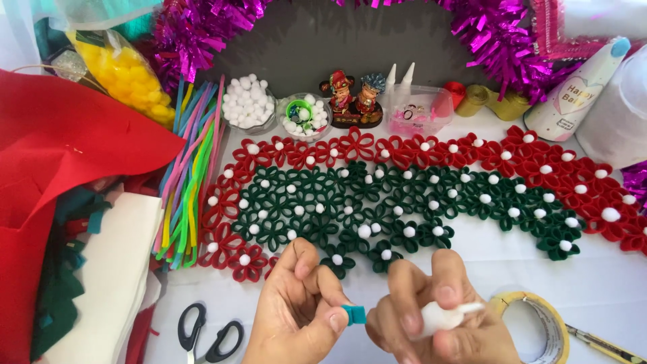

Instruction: Creating small decorative flowers by gluing and shaping felt strips and pom-poms.

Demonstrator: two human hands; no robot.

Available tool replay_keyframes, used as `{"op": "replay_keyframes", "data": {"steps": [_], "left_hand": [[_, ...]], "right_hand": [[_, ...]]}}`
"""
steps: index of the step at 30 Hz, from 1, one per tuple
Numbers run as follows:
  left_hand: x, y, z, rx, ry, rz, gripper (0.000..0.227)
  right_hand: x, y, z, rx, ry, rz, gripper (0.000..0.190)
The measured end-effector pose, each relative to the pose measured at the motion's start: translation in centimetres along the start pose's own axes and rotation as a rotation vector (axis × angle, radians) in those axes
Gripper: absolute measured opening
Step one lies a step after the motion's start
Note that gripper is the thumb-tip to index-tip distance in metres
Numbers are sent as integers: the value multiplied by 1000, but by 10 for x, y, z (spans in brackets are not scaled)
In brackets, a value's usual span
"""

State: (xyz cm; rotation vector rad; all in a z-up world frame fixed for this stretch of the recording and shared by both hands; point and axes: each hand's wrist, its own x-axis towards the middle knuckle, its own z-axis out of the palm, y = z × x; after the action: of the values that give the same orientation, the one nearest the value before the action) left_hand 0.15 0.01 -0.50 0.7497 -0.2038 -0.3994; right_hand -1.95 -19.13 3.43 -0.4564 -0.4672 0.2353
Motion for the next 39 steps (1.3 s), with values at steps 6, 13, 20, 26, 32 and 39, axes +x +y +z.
{"op": "replay_keyframes", "data": {"steps": [6,13,20,26,32,39], "left_hand": [[0,2,1,1,-12,-8,46],[-2,4,3,12,1,-11,46],[-2,5,4,22,-2,3,45],[-1,5,4,34,21,7,45],[-2,2,11,108,121,89,49],[0,7,24,260,246,115,49]], "right_hand": [[-7,-10,3,-755,53,-192,31],[-20,-10,3,-627,103,-145,63],[-19,-9,3,-591,66,-147,60],[-16,-11,4,-630,71,-177,59],[-27,-26,-7,-839,399,-4,49],[-24,-30,-10,-472,547,5,22]]}}
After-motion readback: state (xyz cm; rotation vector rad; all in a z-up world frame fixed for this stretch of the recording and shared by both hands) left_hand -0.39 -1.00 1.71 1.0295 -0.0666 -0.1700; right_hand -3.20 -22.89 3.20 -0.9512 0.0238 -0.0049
